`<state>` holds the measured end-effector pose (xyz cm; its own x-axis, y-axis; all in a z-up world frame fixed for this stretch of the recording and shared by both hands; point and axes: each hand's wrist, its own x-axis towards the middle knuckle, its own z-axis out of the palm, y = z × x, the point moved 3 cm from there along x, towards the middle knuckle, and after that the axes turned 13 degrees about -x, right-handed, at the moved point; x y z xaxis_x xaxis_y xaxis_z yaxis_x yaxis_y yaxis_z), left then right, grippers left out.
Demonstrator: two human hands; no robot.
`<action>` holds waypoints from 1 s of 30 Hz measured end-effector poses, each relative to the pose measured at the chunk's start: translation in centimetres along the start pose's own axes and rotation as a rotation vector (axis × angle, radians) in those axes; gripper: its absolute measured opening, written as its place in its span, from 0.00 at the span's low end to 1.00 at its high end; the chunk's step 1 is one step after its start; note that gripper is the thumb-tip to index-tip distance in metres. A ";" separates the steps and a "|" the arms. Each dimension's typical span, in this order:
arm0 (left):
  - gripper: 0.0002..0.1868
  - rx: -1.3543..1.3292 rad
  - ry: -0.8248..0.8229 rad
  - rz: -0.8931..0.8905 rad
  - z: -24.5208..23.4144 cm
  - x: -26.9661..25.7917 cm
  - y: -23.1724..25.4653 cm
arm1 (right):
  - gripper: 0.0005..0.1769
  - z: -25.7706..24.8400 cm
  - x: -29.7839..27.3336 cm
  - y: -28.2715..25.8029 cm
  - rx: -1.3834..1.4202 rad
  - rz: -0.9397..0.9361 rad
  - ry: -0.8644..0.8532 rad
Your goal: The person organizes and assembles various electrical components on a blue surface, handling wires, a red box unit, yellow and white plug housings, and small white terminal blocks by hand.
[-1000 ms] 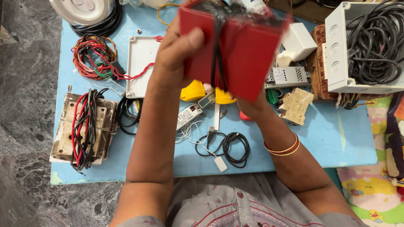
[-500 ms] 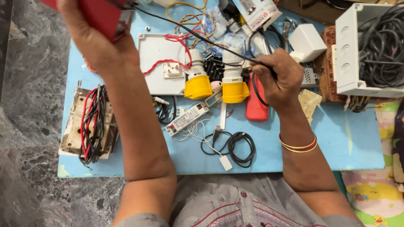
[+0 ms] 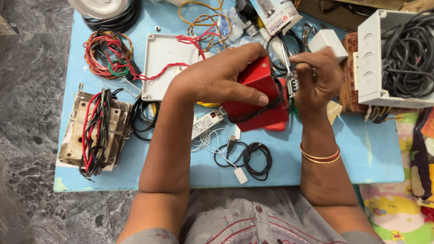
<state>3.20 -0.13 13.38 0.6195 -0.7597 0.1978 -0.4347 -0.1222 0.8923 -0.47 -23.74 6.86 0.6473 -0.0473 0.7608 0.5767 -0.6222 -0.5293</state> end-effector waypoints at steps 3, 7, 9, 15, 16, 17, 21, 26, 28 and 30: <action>0.38 -0.292 -0.072 0.019 0.2 0.1 0.5 | 0.12 2.0 -0.4 2.1 0.325 0.095 -0.165; 0.35 -0.687 -0.117 0.156 0.2 -0.1 0.5 | 0.14 4.3 -1.6 2.0 0.429 0.077 -0.212; 0.33 -0.693 -0.062 0.222 0.4 0.3 0.3 | 0.19 5.6 -2.4 1.5 0.516 0.163 -0.241; 0.31 -0.881 0.212 0.134 0.6 1.4 -2.7 | 0.35 6.7 -3.3 1.1 1.143 0.566 -0.144; 0.31 -0.879 0.215 0.137 0.6 1.6 -3.4 | 0.38 6.6 -3.2 0.8 1.232 0.596 -0.128; 0.29 -0.934 0.307 0.192 0.3 1.7 -4.2 | 0.41 6.5 -3.0 0.4 1.314 0.623 -0.118; 0.24 -1.145 0.625 0.290 0.0 3.2 -7.4 | 0.50 6.7 -2.2 -1.8 1.206 0.420 -0.260; 0.30 -0.938 0.980 0.212 3.6 5.9 -8.8 | 0.50 8.1 -3.0 -2.4 1.056 0.313 -0.277; 0.35 -0.963 1.010 0.281 5.8 6.5 -7.9 | 0.48 7.9 -3.0 -1.2 1.121 0.476 -0.161; 0.38 -0.845 1.058 0.270 7.5 6.2 -6.9 | 0.47 7.6 -2.9 -0.7 1.113 0.521 -0.143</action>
<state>5.18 -8.80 5.43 0.9426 0.1909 0.2739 -0.3298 0.6600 0.6750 1.00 -17.23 2.17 0.9347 0.0394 0.3533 0.2989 0.4513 -0.8408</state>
